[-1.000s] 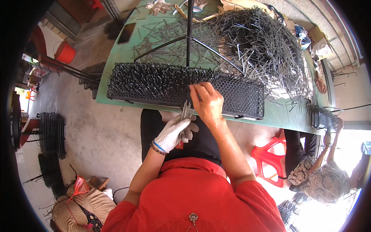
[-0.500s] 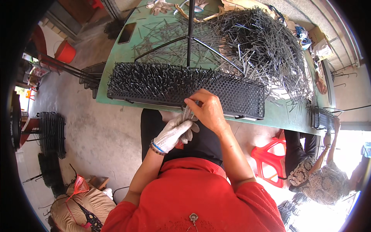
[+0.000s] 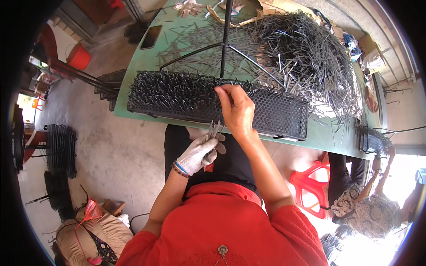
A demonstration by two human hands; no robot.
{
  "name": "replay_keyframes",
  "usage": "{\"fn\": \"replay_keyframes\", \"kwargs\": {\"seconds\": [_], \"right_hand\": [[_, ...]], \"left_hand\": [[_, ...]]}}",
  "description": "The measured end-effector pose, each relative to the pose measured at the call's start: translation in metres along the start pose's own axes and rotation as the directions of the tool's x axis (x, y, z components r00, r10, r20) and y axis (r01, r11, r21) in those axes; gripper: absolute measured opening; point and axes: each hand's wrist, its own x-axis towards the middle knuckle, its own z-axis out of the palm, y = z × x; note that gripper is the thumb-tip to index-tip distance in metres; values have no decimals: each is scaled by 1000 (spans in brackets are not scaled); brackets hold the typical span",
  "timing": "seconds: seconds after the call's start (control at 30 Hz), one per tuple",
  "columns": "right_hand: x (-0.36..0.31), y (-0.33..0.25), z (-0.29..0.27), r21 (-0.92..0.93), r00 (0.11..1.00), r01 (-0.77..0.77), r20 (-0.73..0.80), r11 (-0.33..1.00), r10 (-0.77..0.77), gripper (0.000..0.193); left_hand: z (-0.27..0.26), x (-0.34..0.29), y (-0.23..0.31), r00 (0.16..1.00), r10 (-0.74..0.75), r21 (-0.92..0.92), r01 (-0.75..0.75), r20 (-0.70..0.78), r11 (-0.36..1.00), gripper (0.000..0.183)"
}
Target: The recorder inserts metal pins into a perforated block and trims them using pliers at a workbench.
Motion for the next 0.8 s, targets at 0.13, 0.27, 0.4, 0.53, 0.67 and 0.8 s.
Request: {"fn": "replay_keyframes", "kwargs": {"seconds": [0.13, 0.27, 0.4, 0.53, 0.67, 0.8], "right_hand": [[1, 7, 13, -31, 995, 96, -28, 995, -97, 11], [4, 5, 12, -93, 986, 161, -29, 983, -165, 10], [2, 6, 11, -104, 993, 112, -36, 988, -116, 10], [-1, 7, 8, -114, 990, 134, -33, 984, -138, 9], [-7, 15, 8, -143, 982, 183, -27, 973, -189, 8], [-7, 10, 10, -189, 955, 296, 88, 936, -284, 10]], "left_hand": [[2, -4, 4, 1000, 8, -33, -7, 14, 999, 30], [-1, -5, 5, 1000, 9, -45, -8, 23, 999, 30], [-2, -5, 6, 1000, 10, -36, -10, 21, 999, 30], [0, -4, 6, 999, 19, -15, -18, 37, 1000, 30], [0, -4, 7, 1000, -7, -4, 7, 22, 1000, 31], [1, -4, 8, 999, -3, -17, 3, 42, 1000, 31]]}}
